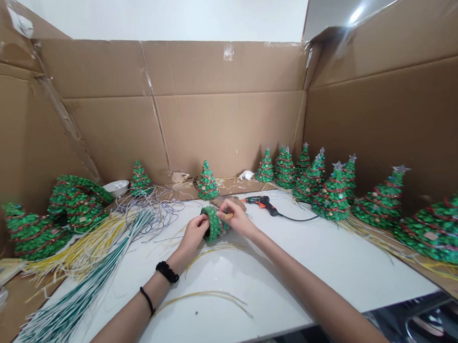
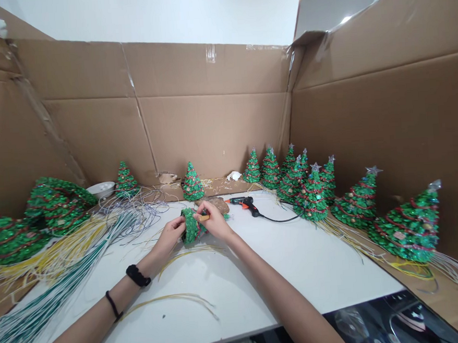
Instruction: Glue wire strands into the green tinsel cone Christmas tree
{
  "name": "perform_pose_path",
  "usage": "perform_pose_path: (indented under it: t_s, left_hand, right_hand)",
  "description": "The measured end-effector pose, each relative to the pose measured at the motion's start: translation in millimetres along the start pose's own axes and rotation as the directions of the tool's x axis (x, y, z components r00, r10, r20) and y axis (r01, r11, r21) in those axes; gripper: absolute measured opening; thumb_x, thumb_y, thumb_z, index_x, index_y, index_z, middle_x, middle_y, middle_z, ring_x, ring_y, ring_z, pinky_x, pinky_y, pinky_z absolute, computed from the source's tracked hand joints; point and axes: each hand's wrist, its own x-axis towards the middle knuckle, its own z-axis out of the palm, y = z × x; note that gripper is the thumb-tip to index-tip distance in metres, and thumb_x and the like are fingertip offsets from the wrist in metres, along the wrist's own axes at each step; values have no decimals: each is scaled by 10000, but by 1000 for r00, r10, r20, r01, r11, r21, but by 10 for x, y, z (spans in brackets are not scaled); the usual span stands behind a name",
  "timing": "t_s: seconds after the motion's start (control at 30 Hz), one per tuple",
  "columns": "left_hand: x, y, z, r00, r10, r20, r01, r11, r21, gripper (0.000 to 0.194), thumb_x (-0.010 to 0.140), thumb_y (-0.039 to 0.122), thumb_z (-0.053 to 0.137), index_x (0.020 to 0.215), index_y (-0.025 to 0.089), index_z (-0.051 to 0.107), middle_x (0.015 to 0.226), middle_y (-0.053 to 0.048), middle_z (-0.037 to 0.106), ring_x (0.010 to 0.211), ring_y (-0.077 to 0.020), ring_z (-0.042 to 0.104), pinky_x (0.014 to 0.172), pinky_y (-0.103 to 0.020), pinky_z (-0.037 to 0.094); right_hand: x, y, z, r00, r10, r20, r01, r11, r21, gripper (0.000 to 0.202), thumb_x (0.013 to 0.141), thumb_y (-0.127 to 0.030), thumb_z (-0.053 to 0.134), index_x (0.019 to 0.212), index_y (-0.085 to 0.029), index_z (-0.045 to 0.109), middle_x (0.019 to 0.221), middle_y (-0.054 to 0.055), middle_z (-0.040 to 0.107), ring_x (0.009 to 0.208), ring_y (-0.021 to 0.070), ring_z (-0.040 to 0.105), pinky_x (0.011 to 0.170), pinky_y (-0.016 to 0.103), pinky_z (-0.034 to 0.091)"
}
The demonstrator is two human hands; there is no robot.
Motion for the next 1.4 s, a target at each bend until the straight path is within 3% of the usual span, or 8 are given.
perform_pose_path:
  t_s: [0.77,1.0,1.4]
  left_hand:
    - [-12,1,26,1000,9,9,-9,1000,-20,245,700,364,559,725,128,620,701,-15,615,674,-138,512,634,-238,405]
    - [-12,18,37,998,-4,57,9,996,-84,387,703,429,600,934,124,657,896,-67,678,813,-183,572,745,-275,439]
    - [-25,26,72,997,-56,56,64,986,-151,407,691,430,624,959,126,658,948,-79,685,820,-183,590,768,-283,440]
  right_hand:
    - [21,-12,-1,999,32,40,-34,998,55,289,741,-442,545,691,-205,386,590,-65,366,521,84,329,495,208,274]
    - [9,1,17,999,48,-10,-48,997,58,297,756,-484,530,722,-209,422,595,-55,390,539,96,366,493,209,298]
    - [42,73,19,999,20,-33,-18,998,54,264,704,-440,621,765,-191,561,689,-23,482,632,115,441,590,232,360]
